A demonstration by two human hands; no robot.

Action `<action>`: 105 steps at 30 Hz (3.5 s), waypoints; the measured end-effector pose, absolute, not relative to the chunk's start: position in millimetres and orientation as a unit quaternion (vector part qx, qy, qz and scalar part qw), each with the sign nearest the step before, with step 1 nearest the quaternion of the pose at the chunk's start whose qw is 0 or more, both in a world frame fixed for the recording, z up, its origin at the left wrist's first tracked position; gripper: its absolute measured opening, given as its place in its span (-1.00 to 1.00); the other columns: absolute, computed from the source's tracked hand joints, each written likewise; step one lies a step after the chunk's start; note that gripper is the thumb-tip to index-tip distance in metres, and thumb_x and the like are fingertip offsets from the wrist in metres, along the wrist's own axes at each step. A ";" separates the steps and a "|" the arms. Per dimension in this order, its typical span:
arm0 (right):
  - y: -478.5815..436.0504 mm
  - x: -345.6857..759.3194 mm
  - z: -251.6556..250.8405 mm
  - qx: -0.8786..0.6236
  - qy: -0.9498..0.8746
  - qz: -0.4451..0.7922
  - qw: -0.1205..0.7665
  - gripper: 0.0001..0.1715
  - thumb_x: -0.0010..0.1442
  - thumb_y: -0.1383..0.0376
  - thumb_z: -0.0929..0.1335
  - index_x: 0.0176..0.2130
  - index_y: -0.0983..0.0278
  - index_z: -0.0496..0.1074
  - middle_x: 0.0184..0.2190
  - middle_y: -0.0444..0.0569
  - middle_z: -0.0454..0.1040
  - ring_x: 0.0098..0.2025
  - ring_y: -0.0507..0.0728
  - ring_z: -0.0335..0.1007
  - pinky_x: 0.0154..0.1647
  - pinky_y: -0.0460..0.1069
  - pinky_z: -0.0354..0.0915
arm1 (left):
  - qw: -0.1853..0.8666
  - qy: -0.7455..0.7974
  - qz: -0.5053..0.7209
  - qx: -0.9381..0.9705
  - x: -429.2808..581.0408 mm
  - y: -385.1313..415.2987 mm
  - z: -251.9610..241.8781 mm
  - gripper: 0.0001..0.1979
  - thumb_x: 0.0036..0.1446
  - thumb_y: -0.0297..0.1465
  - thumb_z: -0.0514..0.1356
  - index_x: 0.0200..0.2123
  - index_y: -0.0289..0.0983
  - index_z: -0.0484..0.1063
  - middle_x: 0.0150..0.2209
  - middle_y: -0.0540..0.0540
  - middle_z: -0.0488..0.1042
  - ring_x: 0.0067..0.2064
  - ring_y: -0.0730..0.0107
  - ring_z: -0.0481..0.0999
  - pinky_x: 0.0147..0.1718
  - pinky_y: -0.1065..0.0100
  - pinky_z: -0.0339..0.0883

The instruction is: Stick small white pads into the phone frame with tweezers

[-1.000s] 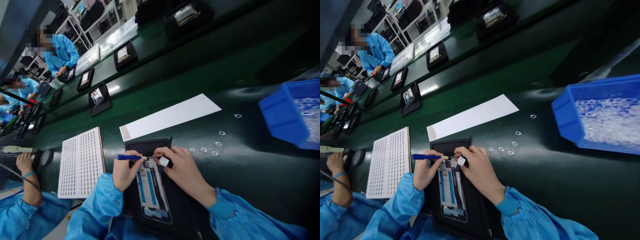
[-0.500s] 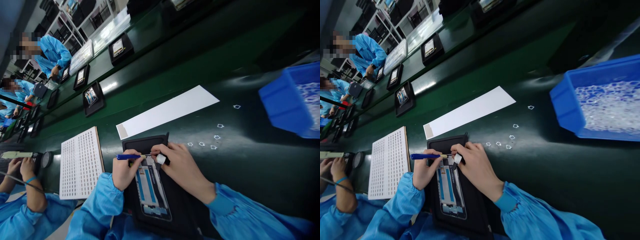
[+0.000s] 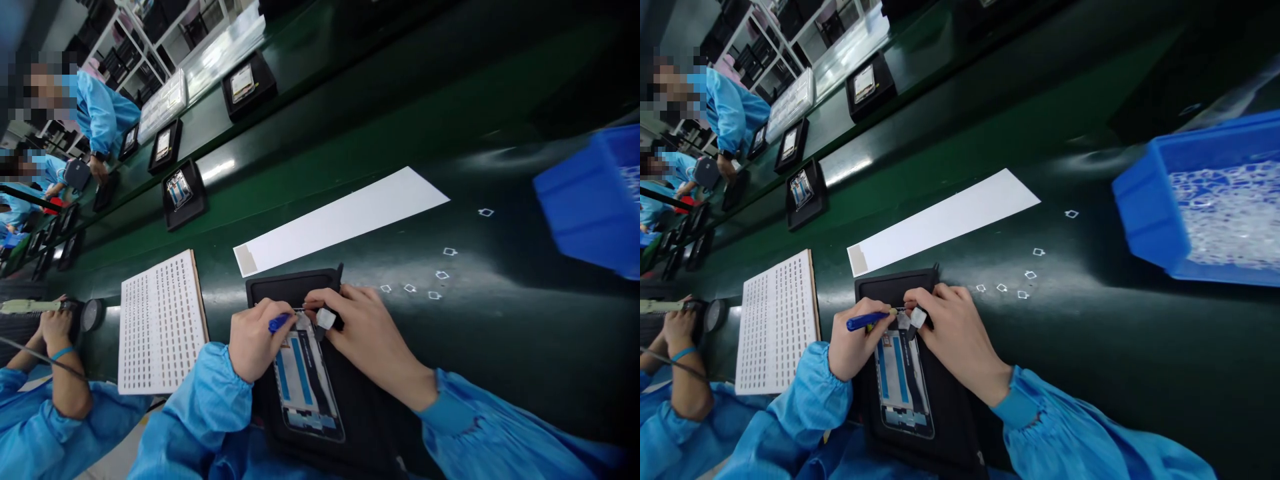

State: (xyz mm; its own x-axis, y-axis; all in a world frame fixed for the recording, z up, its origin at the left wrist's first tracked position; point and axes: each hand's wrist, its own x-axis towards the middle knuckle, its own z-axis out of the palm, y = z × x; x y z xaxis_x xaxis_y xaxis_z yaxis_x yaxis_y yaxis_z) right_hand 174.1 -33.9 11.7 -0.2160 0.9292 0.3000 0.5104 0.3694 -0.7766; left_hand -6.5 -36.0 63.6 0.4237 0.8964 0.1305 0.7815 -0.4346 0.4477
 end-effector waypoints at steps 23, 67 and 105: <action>-32.4 171.6 14.4 -0.499 -0.723 0.285 0.384 -0.86 0.24 0.35 0.23 -0.23 0.18 0.36 -0.36 -0.09 0.49 -0.33 0.17 0.36 -0.30 0.07 0.10 | -0.067 0.443 0.030 0.894 -19.4 -49.2 50.3 -0.69 0.22 -0.52 0.10 0.01 -0.19 0.42 -0.44 0.00 0.32 -0.44 0.38 0.35 -0.48 0.31 0.14; 82.8 113.4 16.3 -0.581 -0.529 0.457 0.416 -0.80 0.05 0.21 0.43 -0.44 0.23 0.35 -0.52 -0.06 0.53 -0.35 0.22 0.55 -0.41 -0.04 0.33 | 0.079 0.582 -0.083 0.805 -49.9 17.9 49.4 -0.50 0.23 -0.07 0.12 0.21 0.01 0.24 0.29 -0.07 0.17 0.01 0.19 0.51 -0.26 0.28 0.52; -44.4 167.8 16.0 -0.621 -0.594 0.326 0.393 -0.57 0.21 -0.05 0.31 -0.46 0.21 0.39 -0.50 -0.07 0.46 -0.48 0.15 0.40 -0.53 -0.04 0.18 | 0.310 0.506 -0.080 0.801 -10.4 24.4 67.5 -0.75 0.21 -0.27 0.13 -0.32 -0.25 0.56 -0.51 -0.02 0.52 -0.45 0.38 0.48 -0.53 0.42 0.08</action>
State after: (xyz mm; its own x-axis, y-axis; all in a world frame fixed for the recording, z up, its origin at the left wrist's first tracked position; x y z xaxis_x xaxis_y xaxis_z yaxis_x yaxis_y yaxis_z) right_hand 167.8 -44.4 16.0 0.0813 0.9948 0.0621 0.4824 0.0152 -0.8758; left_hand -10.4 24.4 67.5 0.4749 0.7606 -0.4428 0.8604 -0.2955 0.4152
